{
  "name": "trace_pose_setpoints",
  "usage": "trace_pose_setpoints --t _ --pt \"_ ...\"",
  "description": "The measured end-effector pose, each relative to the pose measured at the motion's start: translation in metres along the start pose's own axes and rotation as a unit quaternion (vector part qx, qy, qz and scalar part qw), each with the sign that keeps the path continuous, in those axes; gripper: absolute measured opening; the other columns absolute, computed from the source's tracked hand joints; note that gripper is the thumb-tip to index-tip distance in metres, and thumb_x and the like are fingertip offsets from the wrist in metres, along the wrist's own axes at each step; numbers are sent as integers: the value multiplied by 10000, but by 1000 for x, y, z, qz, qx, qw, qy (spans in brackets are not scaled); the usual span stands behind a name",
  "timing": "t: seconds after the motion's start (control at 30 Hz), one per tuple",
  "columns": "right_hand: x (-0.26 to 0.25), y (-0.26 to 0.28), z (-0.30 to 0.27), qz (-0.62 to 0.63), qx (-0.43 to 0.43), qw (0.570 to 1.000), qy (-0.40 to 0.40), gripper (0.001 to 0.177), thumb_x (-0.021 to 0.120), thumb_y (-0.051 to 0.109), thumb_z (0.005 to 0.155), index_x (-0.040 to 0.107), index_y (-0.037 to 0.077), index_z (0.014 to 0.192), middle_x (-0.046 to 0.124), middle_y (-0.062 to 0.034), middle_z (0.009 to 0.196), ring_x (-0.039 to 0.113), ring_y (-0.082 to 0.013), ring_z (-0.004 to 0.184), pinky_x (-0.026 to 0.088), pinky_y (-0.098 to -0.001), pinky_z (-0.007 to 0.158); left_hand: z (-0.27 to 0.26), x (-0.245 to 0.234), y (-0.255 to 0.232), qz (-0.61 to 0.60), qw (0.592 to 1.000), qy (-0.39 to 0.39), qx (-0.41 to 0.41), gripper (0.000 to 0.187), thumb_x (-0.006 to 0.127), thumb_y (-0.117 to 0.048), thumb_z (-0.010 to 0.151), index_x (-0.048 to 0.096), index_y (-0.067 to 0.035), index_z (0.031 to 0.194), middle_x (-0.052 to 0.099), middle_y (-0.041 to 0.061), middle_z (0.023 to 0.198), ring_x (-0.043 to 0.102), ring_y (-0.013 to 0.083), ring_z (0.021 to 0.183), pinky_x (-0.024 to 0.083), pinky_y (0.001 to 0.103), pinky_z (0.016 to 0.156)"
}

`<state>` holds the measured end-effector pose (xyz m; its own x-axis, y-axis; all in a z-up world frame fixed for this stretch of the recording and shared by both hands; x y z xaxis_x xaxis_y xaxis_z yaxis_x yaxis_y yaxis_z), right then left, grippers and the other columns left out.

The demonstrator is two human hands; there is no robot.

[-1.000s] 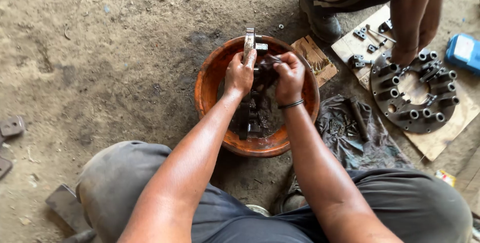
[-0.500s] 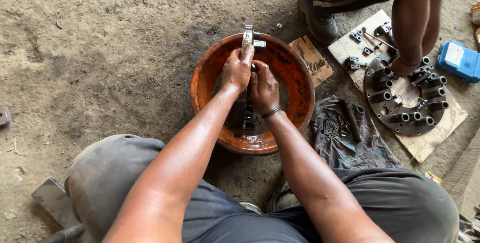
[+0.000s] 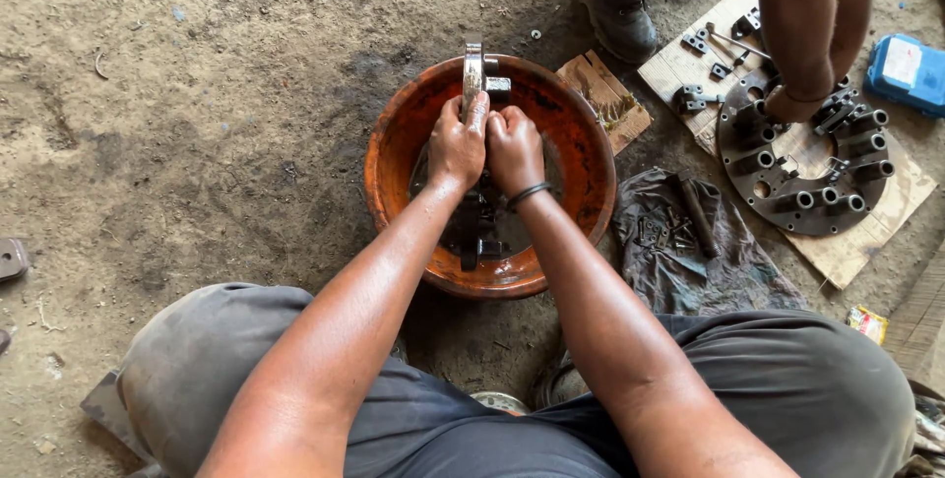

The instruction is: The person sits on the ground and scrubs a large metal mechanical part in a basin of dark liquid using a brush. The person repeatedly dips the part and scrubs different surfaces while other parts and tools are visible nearby.

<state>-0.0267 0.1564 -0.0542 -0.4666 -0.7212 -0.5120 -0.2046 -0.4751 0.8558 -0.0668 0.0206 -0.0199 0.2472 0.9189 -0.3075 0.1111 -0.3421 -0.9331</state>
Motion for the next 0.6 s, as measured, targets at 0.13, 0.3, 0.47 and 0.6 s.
trace_pose_setpoints --t 0.13,0.3,0.47,0.6 --pt "16 -29 4 204 170 955 131 342 573 274 1043 680 -14 892 635 -84 751 527 -163 617 465 -374 576 -9 2 2 6 1000 5 2 598 475 -583 972 603 -74 1258 744 126 1019 733 284 982 555 427 893" --pt "-3 3 0 77 38 994 61 310 591 303 1025 675 20 931 673 -86 771 586 -165 669 487 -337 606 -3 0 -1 23 1000 6 11 591 460 -587 977 613 -84 1249 743 111 1048 729 282 1001 560 446 898" --pt "-13 48 -35 43 -131 990 9 252 548 238 1046 614 37 1183 730 -148 998 733 -277 879 570 -399 756 11 -5 7 13 999 24 -21 585 437 -576 995 625 -74 1227 765 128 1044 756 266 970 592 408 880" --pt "-20 79 -62 -22 -295 953 -59 312 571 173 1046 545 32 1323 687 -218 1199 697 -401 1065 569 -466 892 17 -14 6 -24 999 21 -19 572 462 -563 995 630 -76 1243 738 117 1094 722 235 1004 572 388 883"
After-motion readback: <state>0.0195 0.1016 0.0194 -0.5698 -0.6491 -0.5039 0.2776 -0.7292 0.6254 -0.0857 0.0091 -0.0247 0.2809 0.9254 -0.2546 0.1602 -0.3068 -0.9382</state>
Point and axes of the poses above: each hand's wrist, its own z-axis towards the middle knuckle, its own x-axis out of the palm, y = z × x, the point moved 8 cm from there along z, towards the middle knuckle
